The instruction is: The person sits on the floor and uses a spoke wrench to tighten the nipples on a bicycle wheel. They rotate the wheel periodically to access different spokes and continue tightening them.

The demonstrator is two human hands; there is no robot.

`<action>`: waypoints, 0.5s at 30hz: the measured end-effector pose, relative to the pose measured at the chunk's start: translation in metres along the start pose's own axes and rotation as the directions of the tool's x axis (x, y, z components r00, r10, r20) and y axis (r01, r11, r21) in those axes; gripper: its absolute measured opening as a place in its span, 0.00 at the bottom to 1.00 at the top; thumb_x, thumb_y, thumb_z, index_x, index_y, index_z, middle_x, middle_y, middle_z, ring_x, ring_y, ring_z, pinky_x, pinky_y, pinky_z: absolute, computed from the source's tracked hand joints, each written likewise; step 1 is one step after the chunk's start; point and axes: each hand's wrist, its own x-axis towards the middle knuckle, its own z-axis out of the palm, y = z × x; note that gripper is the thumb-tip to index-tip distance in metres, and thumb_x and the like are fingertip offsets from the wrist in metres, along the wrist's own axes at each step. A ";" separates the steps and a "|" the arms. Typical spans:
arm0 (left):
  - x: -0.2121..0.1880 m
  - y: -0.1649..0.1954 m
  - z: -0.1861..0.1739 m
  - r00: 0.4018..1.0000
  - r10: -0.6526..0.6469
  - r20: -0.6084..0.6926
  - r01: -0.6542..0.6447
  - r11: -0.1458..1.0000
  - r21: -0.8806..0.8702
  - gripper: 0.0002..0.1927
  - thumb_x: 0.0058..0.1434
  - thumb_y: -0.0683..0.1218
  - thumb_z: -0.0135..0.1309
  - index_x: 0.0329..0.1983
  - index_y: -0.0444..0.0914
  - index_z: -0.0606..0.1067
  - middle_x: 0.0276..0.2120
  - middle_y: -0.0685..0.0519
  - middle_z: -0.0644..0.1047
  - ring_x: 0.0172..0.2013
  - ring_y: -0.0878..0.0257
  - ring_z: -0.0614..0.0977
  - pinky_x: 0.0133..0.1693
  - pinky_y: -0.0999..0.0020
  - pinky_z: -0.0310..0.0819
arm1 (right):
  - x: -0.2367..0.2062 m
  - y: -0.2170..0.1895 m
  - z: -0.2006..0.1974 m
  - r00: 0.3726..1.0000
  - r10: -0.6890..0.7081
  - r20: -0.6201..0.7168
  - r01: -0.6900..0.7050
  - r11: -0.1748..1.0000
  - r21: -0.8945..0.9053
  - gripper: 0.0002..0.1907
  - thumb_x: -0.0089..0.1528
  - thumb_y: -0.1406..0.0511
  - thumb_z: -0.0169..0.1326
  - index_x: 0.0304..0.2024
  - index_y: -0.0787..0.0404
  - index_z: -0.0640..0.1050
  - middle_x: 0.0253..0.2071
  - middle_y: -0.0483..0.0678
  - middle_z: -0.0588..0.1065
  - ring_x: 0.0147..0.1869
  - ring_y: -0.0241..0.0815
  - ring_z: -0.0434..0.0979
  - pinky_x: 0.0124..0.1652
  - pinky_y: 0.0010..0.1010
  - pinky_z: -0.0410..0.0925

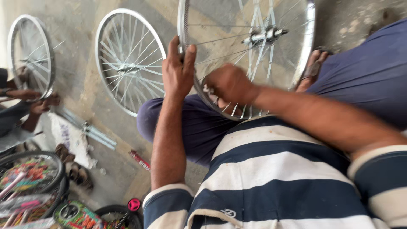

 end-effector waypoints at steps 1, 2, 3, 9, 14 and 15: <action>-0.001 0.002 0.000 1.000 0.009 -0.007 -0.009 1.000 0.000 0.34 0.74 0.62 0.50 0.67 0.31 0.66 0.21 0.51 0.79 0.23 0.61 0.83 0.26 0.64 0.72 | -0.002 -0.005 0.000 1.000 -0.024 0.013 0.025 1.000 -0.016 0.10 0.57 0.65 0.62 0.41 0.56 0.79 0.34 0.47 0.80 0.42 0.49 0.82 0.46 0.44 0.72; 0.000 0.003 -0.001 0.999 0.025 -0.020 -0.025 1.000 -0.001 0.33 0.74 0.62 0.51 0.67 0.31 0.67 0.23 0.50 0.79 0.24 0.60 0.83 0.27 0.64 0.73 | -0.002 -0.004 -0.005 0.998 -0.054 0.023 0.054 0.998 -0.039 0.12 0.54 0.65 0.63 0.40 0.58 0.77 0.33 0.48 0.80 0.42 0.50 0.82 0.45 0.45 0.72; 0.000 0.005 -0.002 1.000 -0.004 -0.013 0.004 1.000 0.006 0.33 0.74 0.62 0.50 0.67 0.32 0.66 0.22 0.50 0.79 0.23 0.60 0.83 0.26 0.63 0.73 | -0.001 -0.005 -0.006 0.996 -0.085 0.030 0.087 0.994 -0.063 0.15 0.51 0.66 0.63 0.39 0.60 0.76 0.33 0.49 0.79 0.41 0.51 0.82 0.45 0.46 0.72; -0.001 0.012 -0.005 0.998 -0.042 0.036 0.042 0.999 -0.008 0.31 0.74 0.61 0.49 0.67 0.32 0.67 0.20 0.51 0.78 0.21 0.62 0.82 0.24 0.63 0.70 | 0.002 0.007 -0.011 0.946 0.121 0.301 -0.210 0.935 0.286 0.20 0.53 0.60 0.67 0.40 0.60 0.73 0.31 0.47 0.78 0.38 0.50 0.81 0.38 0.43 0.71; -0.002 0.012 -0.006 0.999 -0.033 0.028 0.034 0.999 -0.031 0.33 0.72 0.60 0.50 0.66 0.30 0.66 0.18 0.51 0.76 0.20 0.64 0.81 0.22 0.67 0.68 | 0.002 0.010 0.009 0.956 0.108 0.273 -0.083 0.991 -0.102 0.11 0.57 0.60 0.64 0.39 0.55 0.79 0.32 0.48 0.80 0.39 0.50 0.82 0.40 0.47 0.72; -0.002 0.011 -0.006 0.999 -0.019 0.028 0.019 1.000 -0.020 0.32 0.73 0.60 0.50 0.66 0.30 0.66 0.18 0.51 0.75 0.20 0.64 0.79 0.22 0.66 0.67 | 0.001 0.010 0.011 0.944 0.109 0.312 -0.087 0.993 -0.081 0.12 0.53 0.59 0.65 0.37 0.55 0.80 0.32 0.49 0.80 0.39 0.52 0.82 0.39 0.49 0.72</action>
